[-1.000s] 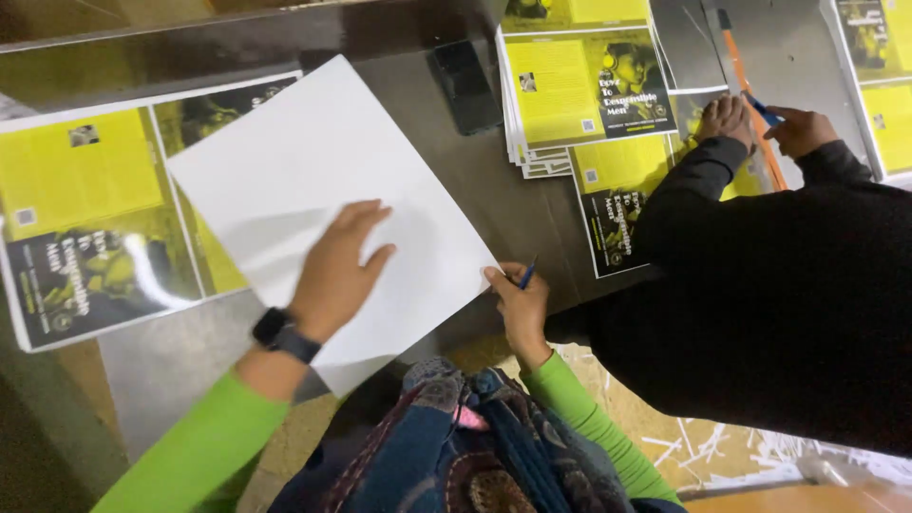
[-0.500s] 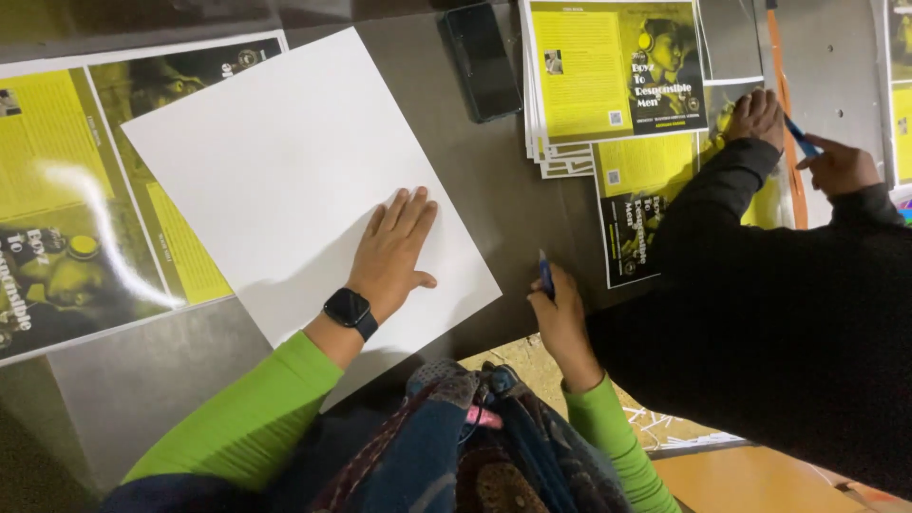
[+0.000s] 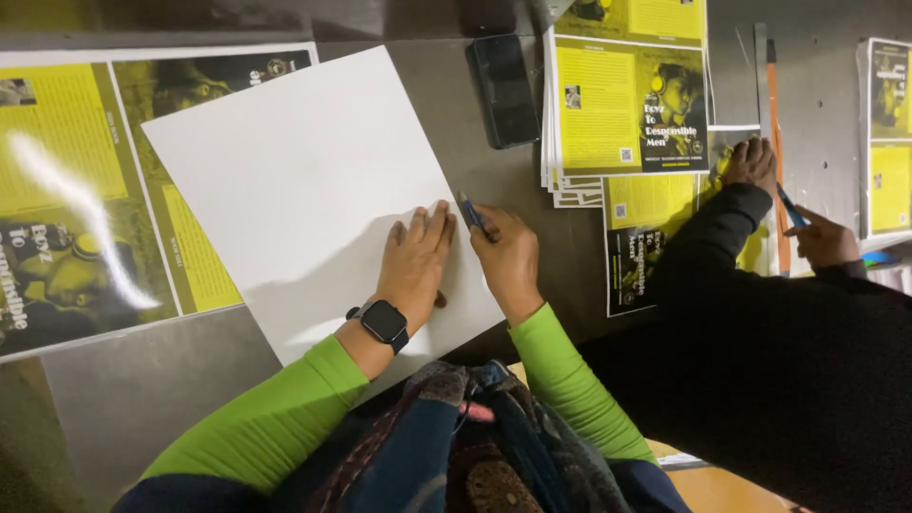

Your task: Marking printed paper sheets with a pen for alignment or cutting at a print shop station.

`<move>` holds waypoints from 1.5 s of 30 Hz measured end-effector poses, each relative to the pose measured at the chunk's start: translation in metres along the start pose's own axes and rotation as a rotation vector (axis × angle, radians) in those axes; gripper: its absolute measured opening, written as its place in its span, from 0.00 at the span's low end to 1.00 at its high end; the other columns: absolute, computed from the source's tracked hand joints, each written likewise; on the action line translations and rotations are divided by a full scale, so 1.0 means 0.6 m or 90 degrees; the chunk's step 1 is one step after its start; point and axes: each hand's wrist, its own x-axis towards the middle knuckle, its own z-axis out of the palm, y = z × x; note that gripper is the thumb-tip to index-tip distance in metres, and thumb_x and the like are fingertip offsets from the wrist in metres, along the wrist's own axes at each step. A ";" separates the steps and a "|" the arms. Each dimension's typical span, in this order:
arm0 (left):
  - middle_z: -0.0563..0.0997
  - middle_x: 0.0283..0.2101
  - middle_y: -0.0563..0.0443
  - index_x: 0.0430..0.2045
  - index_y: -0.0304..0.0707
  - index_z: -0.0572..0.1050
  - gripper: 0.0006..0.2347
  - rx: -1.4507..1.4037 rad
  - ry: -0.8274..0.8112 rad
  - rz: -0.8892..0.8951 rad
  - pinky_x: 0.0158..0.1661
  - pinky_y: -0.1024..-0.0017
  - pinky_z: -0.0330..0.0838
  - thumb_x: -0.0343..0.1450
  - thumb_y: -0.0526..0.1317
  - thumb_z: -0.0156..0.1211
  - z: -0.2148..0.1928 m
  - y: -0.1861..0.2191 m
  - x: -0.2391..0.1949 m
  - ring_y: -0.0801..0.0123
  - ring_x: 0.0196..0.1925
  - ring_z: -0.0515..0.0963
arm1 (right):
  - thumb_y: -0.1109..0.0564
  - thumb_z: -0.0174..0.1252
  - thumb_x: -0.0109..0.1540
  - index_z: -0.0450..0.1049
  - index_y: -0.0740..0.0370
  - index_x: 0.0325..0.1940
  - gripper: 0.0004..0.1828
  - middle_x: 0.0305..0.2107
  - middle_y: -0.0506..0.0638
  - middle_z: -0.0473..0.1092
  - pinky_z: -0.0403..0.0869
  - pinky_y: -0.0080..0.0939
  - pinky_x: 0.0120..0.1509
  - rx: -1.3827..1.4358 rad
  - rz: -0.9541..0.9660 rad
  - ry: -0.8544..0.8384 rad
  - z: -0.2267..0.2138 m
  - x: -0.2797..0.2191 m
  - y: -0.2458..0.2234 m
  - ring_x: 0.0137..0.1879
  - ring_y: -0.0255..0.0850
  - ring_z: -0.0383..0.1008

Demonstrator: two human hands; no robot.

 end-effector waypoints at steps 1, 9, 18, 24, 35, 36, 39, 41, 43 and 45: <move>0.46 0.71 0.38 0.67 0.30 0.48 0.42 -0.005 0.000 -0.004 0.64 0.45 0.47 0.59 0.37 0.70 -0.002 0.002 -0.003 0.46 0.71 0.47 | 0.59 0.64 0.53 0.80 0.53 0.46 0.17 0.25 0.52 0.71 0.77 0.40 0.33 -0.004 -0.001 -0.005 0.002 0.002 0.002 0.32 0.45 0.77; 0.46 0.71 0.35 0.66 0.28 0.49 0.52 0.018 0.026 0.016 0.61 0.43 0.51 0.48 0.47 0.75 0.050 -0.010 0.011 0.44 0.68 0.50 | 0.63 0.62 0.52 0.81 0.57 0.42 0.14 0.23 0.52 0.70 0.75 0.41 0.34 0.006 -0.069 -0.008 0.006 0.011 -0.027 0.30 0.46 0.75; 0.46 0.71 0.36 0.66 0.30 0.48 0.56 0.041 -0.007 -0.007 0.62 0.44 0.49 0.45 0.47 0.80 0.047 -0.004 0.014 0.46 0.68 0.49 | 0.67 0.59 0.53 0.80 0.63 0.42 0.14 0.19 0.51 0.68 0.73 0.34 0.28 0.026 -0.044 -0.075 -0.016 0.003 -0.014 0.23 0.37 0.72; 0.44 0.72 0.37 0.66 0.30 0.48 0.52 0.045 -0.024 -0.013 0.63 0.43 0.48 0.50 0.47 0.78 0.032 -0.001 0.012 0.46 0.69 0.49 | 0.68 0.58 0.55 0.79 0.66 0.43 0.13 0.21 0.53 0.68 0.72 0.34 0.24 0.046 0.005 -0.119 -0.039 -0.020 -0.017 0.21 0.37 0.73; 0.44 0.71 0.36 0.66 0.28 0.48 0.51 -0.016 -0.040 -0.089 0.63 0.34 0.35 0.53 0.54 0.74 -0.006 0.042 0.002 0.41 0.71 0.43 | 0.67 0.59 0.53 0.79 0.66 0.42 0.14 0.20 0.54 0.68 0.72 0.38 0.27 0.026 0.031 -0.123 -0.074 -0.094 0.028 0.24 0.43 0.74; 0.44 0.71 0.36 0.66 0.28 0.49 0.51 -0.023 -0.038 -0.092 0.63 0.33 0.35 0.53 0.56 0.74 -0.005 0.043 0.002 0.41 0.71 0.43 | 0.67 0.61 0.52 0.80 0.66 0.41 0.13 0.21 0.57 0.69 0.73 0.42 0.28 0.009 0.021 -0.117 -0.078 -0.101 0.030 0.26 0.49 0.75; 0.45 0.72 0.38 0.66 0.28 0.49 0.51 -0.023 -0.038 -0.110 0.63 0.34 0.34 0.53 0.57 0.73 -0.013 0.049 0.000 0.43 0.71 0.43 | 0.65 0.62 0.51 0.81 0.63 0.40 0.13 0.21 0.57 0.69 0.74 0.45 0.32 -0.007 0.006 -0.100 -0.085 -0.121 0.036 0.29 0.53 0.75; 0.44 0.72 0.38 0.66 0.29 0.49 0.52 -0.026 -0.037 -0.115 0.63 0.33 0.33 0.53 0.57 0.73 -0.011 0.050 0.002 0.43 0.71 0.42 | 0.64 0.63 0.51 0.81 0.62 0.40 0.13 0.21 0.57 0.69 0.74 0.45 0.34 -0.012 0.009 -0.102 -0.087 -0.134 0.054 0.30 0.52 0.75; 0.44 0.72 0.39 0.66 0.29 0.48 0.52 -0.031 -0.040 -0.121 0.63 0.32 0.31 0.53 0.58 0.72 -0.006 0.049 0.002 0.43 0.71 0.41 | 0.63 0.63 0.51 0.81 0.61 0.40 0.13 0.22 0.57 0.69 0.74 0.46 0.35 -0.018 0.015 -0.107 -0.091 -0.148 0.065 0.31 0.51 0.75; 0.42 0.73 0.40 0.66 0.30 0.47 0.52 -0.086 -0.031 -0.124 0.61 0.29 0.22 0.53 0.56 0.73 -0.002 0.047 0.002 0.44 0.72 0.38 | 0.63 0.63 0.50 0.81 0.60 0.39 0.13 0.21 0.54 0.69 0.74 0.43 0.36 0.007 0.008 -0.103 -0.098 -0.161 0.071 0.31 0.51 0.75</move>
